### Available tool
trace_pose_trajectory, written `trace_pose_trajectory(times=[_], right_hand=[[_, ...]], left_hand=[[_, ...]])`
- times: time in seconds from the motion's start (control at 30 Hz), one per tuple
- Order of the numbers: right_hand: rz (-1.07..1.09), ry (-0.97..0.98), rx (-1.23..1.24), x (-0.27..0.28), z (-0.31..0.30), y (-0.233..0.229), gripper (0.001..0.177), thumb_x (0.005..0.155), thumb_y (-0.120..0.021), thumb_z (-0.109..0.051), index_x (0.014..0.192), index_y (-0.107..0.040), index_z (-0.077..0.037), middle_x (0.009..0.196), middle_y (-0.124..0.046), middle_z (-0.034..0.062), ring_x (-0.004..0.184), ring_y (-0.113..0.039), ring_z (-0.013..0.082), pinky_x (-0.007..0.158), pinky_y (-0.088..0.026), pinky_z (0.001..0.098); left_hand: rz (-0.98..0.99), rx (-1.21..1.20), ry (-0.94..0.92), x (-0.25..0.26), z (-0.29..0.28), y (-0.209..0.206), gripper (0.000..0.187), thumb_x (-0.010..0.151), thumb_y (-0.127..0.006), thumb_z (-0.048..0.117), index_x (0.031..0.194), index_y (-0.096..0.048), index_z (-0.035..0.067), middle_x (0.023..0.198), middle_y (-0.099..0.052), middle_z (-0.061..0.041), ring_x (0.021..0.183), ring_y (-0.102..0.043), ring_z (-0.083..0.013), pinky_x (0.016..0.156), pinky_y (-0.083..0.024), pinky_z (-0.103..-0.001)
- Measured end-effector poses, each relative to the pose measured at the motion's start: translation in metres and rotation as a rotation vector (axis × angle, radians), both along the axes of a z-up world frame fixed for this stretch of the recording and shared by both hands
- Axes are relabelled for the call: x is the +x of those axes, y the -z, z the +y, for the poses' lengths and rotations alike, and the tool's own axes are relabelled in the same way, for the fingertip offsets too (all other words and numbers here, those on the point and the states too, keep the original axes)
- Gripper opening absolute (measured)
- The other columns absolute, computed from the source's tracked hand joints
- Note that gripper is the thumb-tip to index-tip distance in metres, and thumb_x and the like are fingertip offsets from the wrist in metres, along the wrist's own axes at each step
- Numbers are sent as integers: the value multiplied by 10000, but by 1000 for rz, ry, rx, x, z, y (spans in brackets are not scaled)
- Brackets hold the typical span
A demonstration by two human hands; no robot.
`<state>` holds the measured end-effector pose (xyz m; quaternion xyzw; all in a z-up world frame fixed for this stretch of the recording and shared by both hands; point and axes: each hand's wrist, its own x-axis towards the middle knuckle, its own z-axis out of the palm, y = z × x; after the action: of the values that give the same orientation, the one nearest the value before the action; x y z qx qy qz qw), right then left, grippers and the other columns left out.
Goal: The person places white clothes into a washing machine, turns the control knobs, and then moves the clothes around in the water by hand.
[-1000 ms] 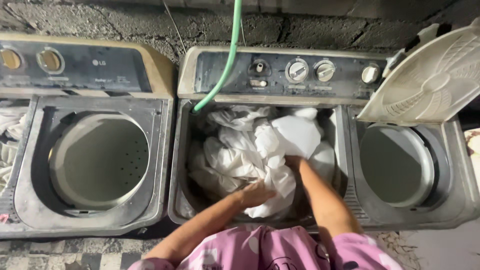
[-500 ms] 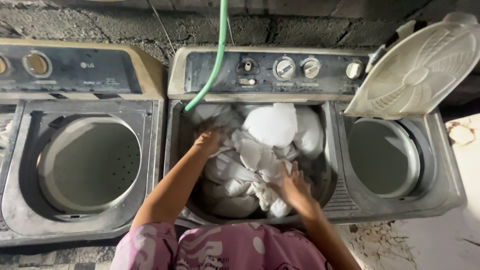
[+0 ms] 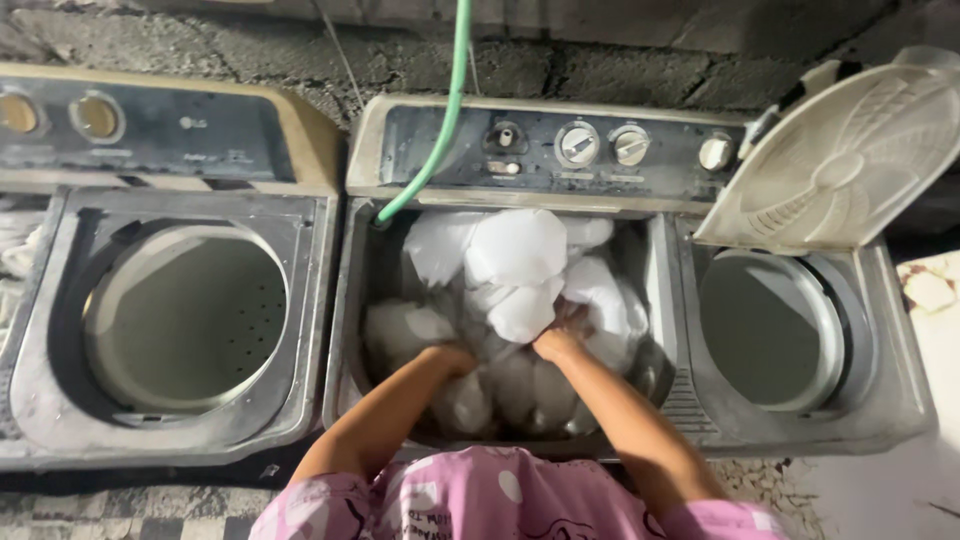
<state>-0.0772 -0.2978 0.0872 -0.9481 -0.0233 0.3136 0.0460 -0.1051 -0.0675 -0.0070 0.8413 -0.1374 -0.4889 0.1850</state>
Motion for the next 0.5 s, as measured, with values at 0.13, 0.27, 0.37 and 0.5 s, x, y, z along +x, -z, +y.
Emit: trace_pose_trajectory(times=[0.13, 0.27, 0.37, 0.5], right_hand=[[-48, 32, -9, 33, -20, 23, 1007, 901, -598, -658, 1608, -183, -73, 1671, -116, 231, 1511, -77, 418, 1174, -135, 578], [-66, 96, 14, 66, -43, 23, 961, 903, -618, -617, 1602, -222, -89, 1671, -154, 213, 1514, -137, 390, 1180, -180, 545], [-38, 170, 92, 89, -53, -2, 928, 904, -632, -586, 1598, -251, -101, 1671, -183, 199, 1515, -182, 369, 1184, -214, 520], [-42, 277, 246, 92, -43, -76, 886, 907, -652, -545, 1592, -290, -116, 1671, -221, 181, 1518, -242, 341, 1189, -260, 486]], left_hand=[[66, -138, 76, -26, -48, -14, 475, 882, -669, 376, 1260, -673, 87, 1145, -722, -133, 992, -714, -276, 898, -570, -398], [152, -337, 137, -45, -88, -54, 443, 925, -629, 383, 1249, -672, 84, 1088, -740, -117, 919, -736, -255, 854, -586, -391], [251, -540, 152, -40, -91, -111, 425, 957, -598, 388, 1241, -671, 82, 1046, -753, -104, 865, -753, -239, 821, -599, -385], [125, -736, -93, -9, -58, -207, 408, 999, -558, 396, 1231, -670, 79, 989, -771, -88, 793, -775, -218, 777, -615, -378]])
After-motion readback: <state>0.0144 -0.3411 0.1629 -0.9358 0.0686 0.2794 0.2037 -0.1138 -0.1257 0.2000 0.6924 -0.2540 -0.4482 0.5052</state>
